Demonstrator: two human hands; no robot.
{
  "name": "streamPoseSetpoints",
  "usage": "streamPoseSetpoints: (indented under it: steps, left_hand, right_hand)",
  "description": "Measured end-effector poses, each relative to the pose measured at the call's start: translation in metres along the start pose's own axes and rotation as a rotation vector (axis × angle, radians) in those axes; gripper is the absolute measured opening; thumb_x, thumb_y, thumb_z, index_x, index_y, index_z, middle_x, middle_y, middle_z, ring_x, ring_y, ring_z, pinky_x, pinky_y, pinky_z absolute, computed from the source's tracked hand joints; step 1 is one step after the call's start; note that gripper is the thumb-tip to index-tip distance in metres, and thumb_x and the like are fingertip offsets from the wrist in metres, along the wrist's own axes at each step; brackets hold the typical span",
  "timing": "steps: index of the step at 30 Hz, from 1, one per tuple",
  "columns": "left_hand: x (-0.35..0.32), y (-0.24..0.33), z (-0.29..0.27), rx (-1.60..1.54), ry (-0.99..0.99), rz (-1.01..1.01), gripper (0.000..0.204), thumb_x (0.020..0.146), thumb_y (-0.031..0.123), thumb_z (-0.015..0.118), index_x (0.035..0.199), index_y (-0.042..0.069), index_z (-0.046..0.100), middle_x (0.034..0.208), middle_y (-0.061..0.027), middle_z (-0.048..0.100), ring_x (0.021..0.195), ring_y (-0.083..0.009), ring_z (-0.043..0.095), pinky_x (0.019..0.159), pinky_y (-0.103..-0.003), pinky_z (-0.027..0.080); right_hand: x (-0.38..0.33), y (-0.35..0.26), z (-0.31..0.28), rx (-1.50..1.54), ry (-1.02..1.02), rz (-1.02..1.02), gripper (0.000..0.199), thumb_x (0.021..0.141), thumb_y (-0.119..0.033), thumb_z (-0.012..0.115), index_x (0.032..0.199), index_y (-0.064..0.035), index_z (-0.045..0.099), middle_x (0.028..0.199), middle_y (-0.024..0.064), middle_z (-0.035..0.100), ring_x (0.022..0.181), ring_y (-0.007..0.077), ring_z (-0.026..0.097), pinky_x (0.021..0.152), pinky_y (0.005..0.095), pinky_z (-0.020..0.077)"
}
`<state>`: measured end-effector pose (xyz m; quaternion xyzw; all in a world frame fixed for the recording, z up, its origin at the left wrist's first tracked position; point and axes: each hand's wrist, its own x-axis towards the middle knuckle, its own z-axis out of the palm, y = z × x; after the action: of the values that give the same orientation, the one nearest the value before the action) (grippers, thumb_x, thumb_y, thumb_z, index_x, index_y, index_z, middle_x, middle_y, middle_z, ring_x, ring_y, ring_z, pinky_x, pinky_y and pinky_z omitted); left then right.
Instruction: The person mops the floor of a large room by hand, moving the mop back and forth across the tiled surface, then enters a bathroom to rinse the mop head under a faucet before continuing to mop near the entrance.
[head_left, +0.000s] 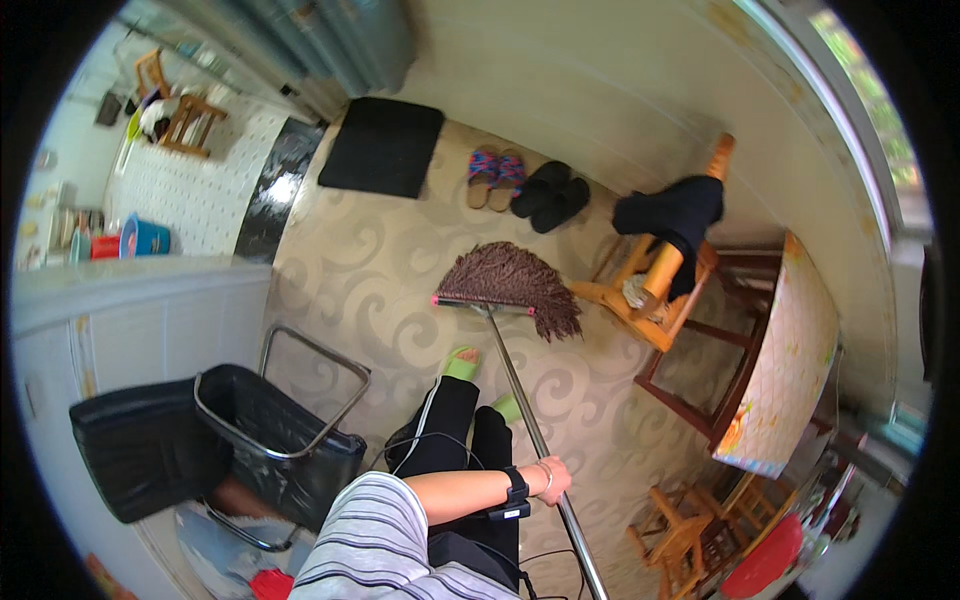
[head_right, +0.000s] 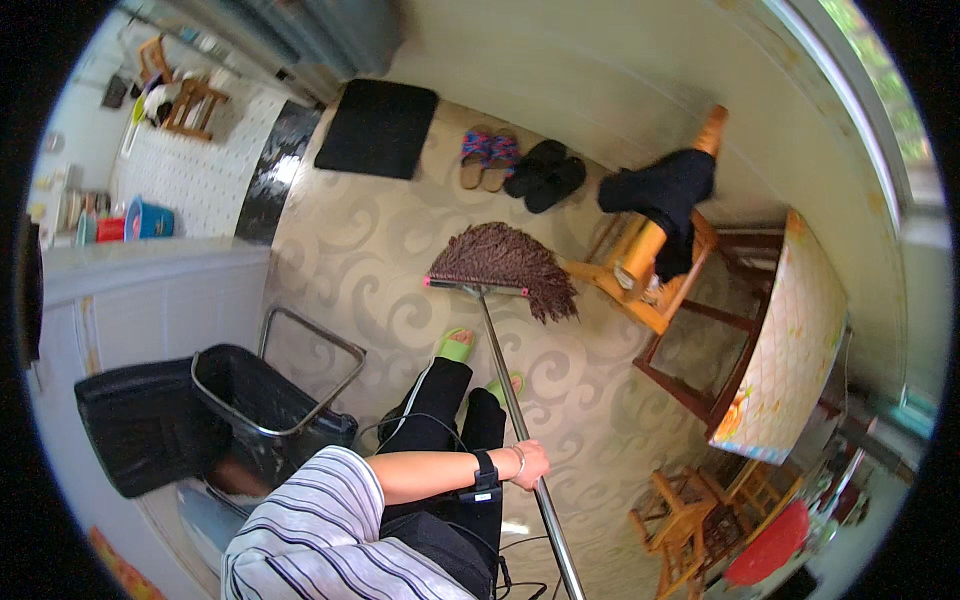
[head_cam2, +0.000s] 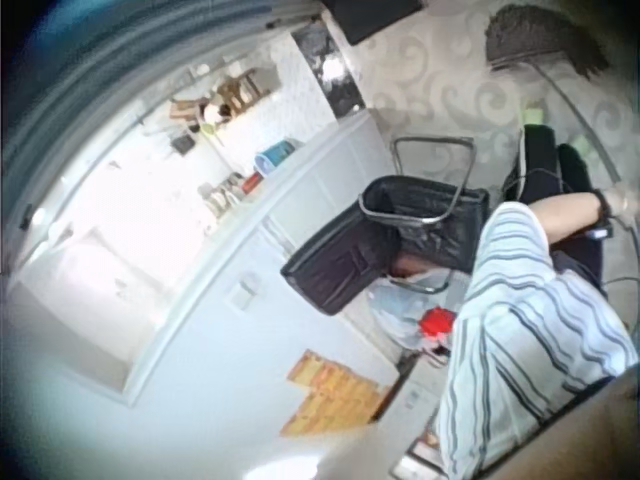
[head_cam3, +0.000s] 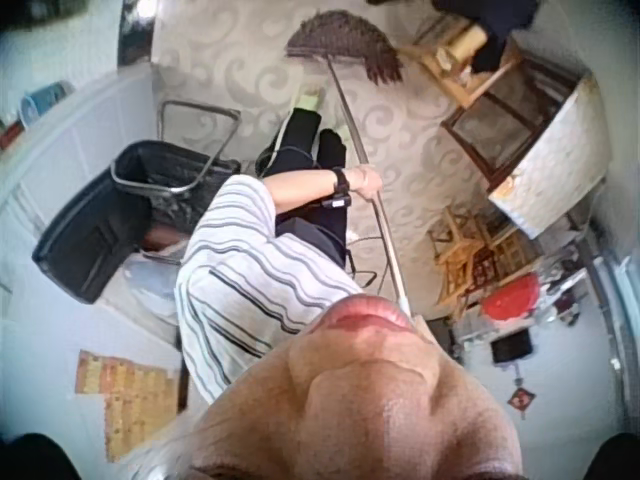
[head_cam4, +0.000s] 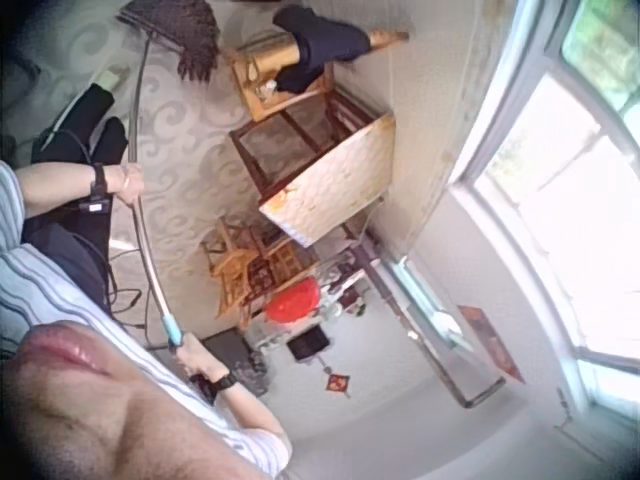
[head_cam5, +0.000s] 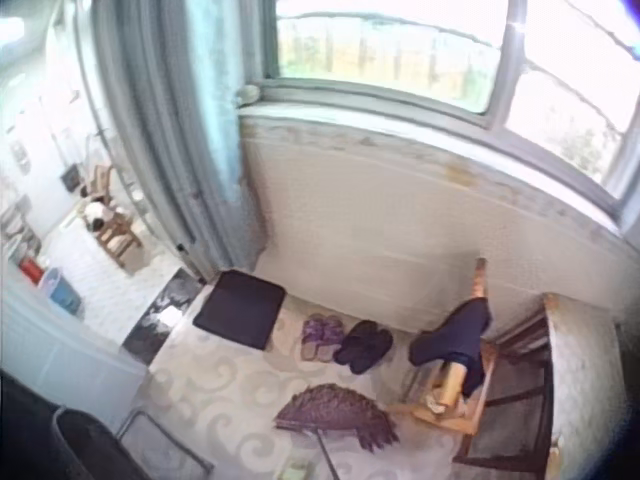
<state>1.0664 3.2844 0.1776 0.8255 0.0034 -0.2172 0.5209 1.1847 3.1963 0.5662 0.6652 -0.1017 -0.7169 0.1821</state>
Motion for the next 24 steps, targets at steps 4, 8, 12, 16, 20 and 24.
streamPoseSetpoints:
  steps: [4,8,12,16,20,24]
  left_hand:
    - [-0.034,-0.021,-0.022,-0.074,0.254,-0.148,0.017,0.06,0.028,0.065,0.064,0.011,0.065,0.066,-0.0055,0.061,0.075,-0.0233,0.057,0.074,-0.031,0.039]
    - [-0.06,-0.052,-0.029,-0.075,0.5,-0.213,0.018,0.06,0.029,0.066,0.065,0.012,0.064,0.069,-0.0038,0.06,0.078,-0.0217,0.055,0.076,-0.033,0.039]
    - [-0.085,-0.093,-0.026,-0.063,0.666,-0.343,0.016,0.058,0.029,0.067,0.063,0.014,0.062,0.066,-0.0037,0.059,0.076,-0.0225,0.055,0.071,-0.036,0.042]
    - [-0.109,-0.158,-0.026,0.122,0.71,-0.538,0.014,0.059,0.028,0.065,0.062,0.015,0.063,0.063,-0.0048,0.059,0.07,-0.0244,0.058,0.062,-0.036,0.045]
    - [-0.14,-0.218,-0.048,0.114,0.655,-0.767,0.014,0.064,0.024,0.062,0.07,0.013,0.065,0.074,-0.009,0.061,0.081,-0.0277,0.057,0.071,-0.038,0.046]
    - [-0.187,-0.263,-0.044,0.069,0.769,-0.94,0.019,0.059,0.02,0.066,0.076,0.012,0.064,0.088,-0.0062,0.06,0.094,-0.0242,0.053,0.092,-0.034,0.034]
  right_hand:
    - [-0.001,-0.039,-0.01,-0.21,0.062,0.078,0.011,0.075,-0.009,0.053,0.068,-0.0034,0.047,0.046,0.0015,0.042,0.035,0.0111,0.039,0.031,0.0288,0.0269]
    - [0.011,-0.073,-0.031,-0.524,0.181,0.036,0.009,0.077,-0.009,0.051,0.072,-0.0009,0.05,0.047,0.0045,0.044,0.039,0.017,0.045,0.035,0.0333,0.0319]
    - [0.028,-0.129,-0.039,-0.661,0.278,-0.488,0.017,0.075,-0.012,0.057,0.064,0.002,0.057,0.051,0.0171,0.052,0.049,0.0256,0.056,0.042,0.0386,0.0381]
    - [0.064,-0.205,-0.028,-0.988,0.337,-0.501,0.014,0.073,-0.013,0.058,0.072,0.0007,0.057,0.05,0.0118,0.05,0.045,0.0215,0.053,0.041,0.0331,0.0417]
    - [0.142,-0.255,-0.041,-1.261,0.494,-0.62,0.021,0.07,-0.015,0.055,0.059,0.0037,0.053,0.053,0.0203,0.055,0.049,0.0319,0.058,0.047,0.0377,0.0468]
    - [0.173,-0.317,-0.005,-1.157,0.341,-0.596,0.019,0.069,-0.015,0.057,0.064,0.0033,0.054,0.051,0.0169,0.055,0.047,0.0279,0.058,0.045,0.0361,0.0462]
